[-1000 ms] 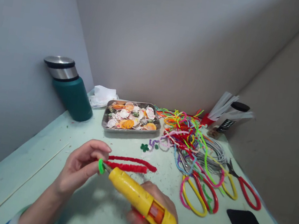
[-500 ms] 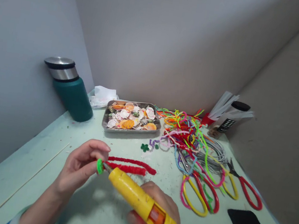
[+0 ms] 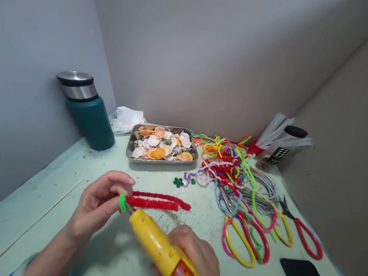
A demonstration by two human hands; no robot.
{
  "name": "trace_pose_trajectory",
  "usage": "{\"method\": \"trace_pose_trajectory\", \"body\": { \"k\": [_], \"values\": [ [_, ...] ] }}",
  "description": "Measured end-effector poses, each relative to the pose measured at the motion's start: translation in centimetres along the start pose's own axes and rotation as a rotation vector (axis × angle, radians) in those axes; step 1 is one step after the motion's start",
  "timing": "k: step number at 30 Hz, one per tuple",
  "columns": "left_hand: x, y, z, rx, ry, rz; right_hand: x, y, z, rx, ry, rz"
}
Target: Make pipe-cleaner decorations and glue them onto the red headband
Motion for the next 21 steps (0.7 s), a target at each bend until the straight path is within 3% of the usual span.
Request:
{"method": "trace_pose_trajectory", "body": {
  "k": [16,21],
  "values": [
    [0.12,-0.01,0.03,0.014,-0.004,-0.011,-0.01,-0.13,-0.04,0.024,-0.035,-0.004],
    [0.11,-0.07,0.06,-0.001,-0.022,-0.017,0.03,0.01,0.11,0.008,0.047,-0.038]
  ]
}}
Point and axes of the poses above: each hand's wrist, its own x-axis away from the middle knuckle, its own z-axis out of the back of the hand, y = z × x, the point moved 6 cm from there along -x, towards the middle knuckle, and after that the axes turned 14 degrees about -x, right-handed, at the moved point
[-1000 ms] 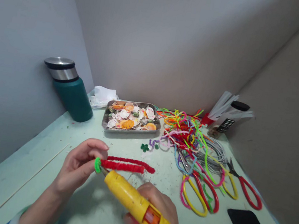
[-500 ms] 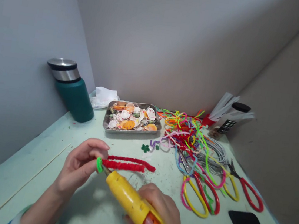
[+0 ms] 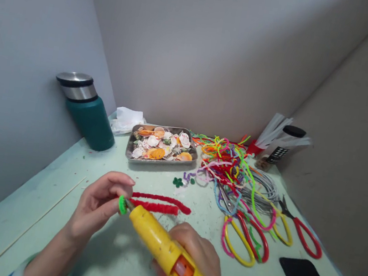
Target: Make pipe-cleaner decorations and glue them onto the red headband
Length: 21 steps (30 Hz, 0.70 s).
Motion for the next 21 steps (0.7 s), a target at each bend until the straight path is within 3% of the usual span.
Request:
{"method": "trace_pose_trajectory", "body": {
  "k": [6,12,18,21],
  "values": [
    [-0.2,0.6,-0.1,0.031,0.022,-0.038,0.1,0.1,-0.1,0.003,-0.095,0.026],
    [-0.2,0.5,-0.2,0.032,0.011,-0.019,-0.3,-0.4,0.0,-0.075,-0.039,-0.026],
    [-0.7,0.8,0.2,0.054,0.074,-0.039,-0.7,-0.9,0.5,-0.02,-0.167,-0.043],
    [-0.8,0.6,0.7,0.01,0.129,-0.012,-0.4,-0.1,-0.1,0.084,-0.303,-0.077]
  ]
}}
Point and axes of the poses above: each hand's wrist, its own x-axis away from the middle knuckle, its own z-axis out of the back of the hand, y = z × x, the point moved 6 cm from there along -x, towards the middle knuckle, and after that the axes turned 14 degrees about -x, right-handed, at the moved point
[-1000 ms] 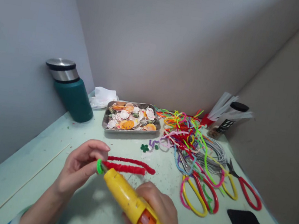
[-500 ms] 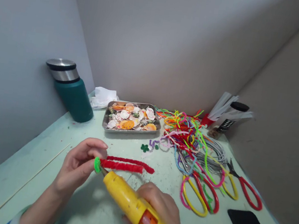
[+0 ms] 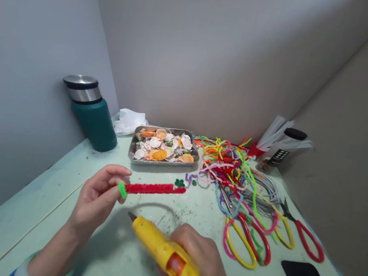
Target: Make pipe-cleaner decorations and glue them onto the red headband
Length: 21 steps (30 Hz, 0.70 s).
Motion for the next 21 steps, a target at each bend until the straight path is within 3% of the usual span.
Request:
{"method": "trace_pose_trajectory", "body": {
  "k": [4,7,10,13,15,18,21],
  "values": [
    [0.2,-0.1,0.1,-0.124,0.015,-0.005,-0.1,2.2,-2.4,0.253,-0.158,-0.147],
    [0.3,0.0,-0.2,-0.229,-0.009,-0.024,-0.2,3.3,-3.5,0.346,-0.185,-0.233],
    [0.3,0.2,-0.7,-0.328,-0.066,-0.053,-0.2,3.1,-3.1,0.295,-0.218,-0.237],
    [0.4,0.4,-1.2,-0.399,-0.115,-0.103,-0.6,1.3,-1.4,0.202,-0.239,-0.134],
    [0.5,0.5,-1.6,-0.438,-0.145,-0.127,-1.3,-0.2,0.3,0.183,-0.132,-0.04],
    [0.9,0.5,-2.4,-0.495,-0.177,-0.147,-2.4,-2.4,2.7,0.208,0.196,0.149],
    [1.2,0.6,-3.0,-0.553,-0.18,-0.199,-3.2,-3.0,2.4,0.289,0.34,0.217]
  ]
}}
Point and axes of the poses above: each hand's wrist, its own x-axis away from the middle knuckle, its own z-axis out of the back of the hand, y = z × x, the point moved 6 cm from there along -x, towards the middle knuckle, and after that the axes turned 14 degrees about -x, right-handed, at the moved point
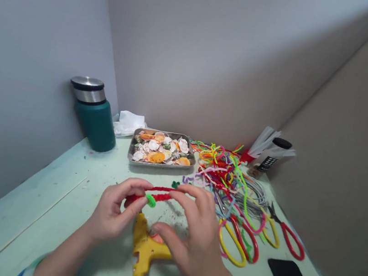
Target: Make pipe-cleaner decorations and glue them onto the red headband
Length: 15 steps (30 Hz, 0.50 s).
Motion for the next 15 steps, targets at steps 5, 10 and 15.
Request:
{"method": "trace_pose_trajectory", "body": {
  "k": [5,10,15],
  "values": [
    [0.5,0.6,-0.6,-0.133,-0.002,-0.115,0.1,0.4,-1.6,-0.026,0.035,-0.061],
    [1.0,0.6,-0.7,-0.19,0.008,-0.149,0.3,0.6,-1.7,-0.087,0.02,-0.078],
    [1.0,1.1,-0.6,-0.185,0.015,-0.197,0.3,0.8,-1.8,-0.116,-0.008,-0.13]
  ]
}}
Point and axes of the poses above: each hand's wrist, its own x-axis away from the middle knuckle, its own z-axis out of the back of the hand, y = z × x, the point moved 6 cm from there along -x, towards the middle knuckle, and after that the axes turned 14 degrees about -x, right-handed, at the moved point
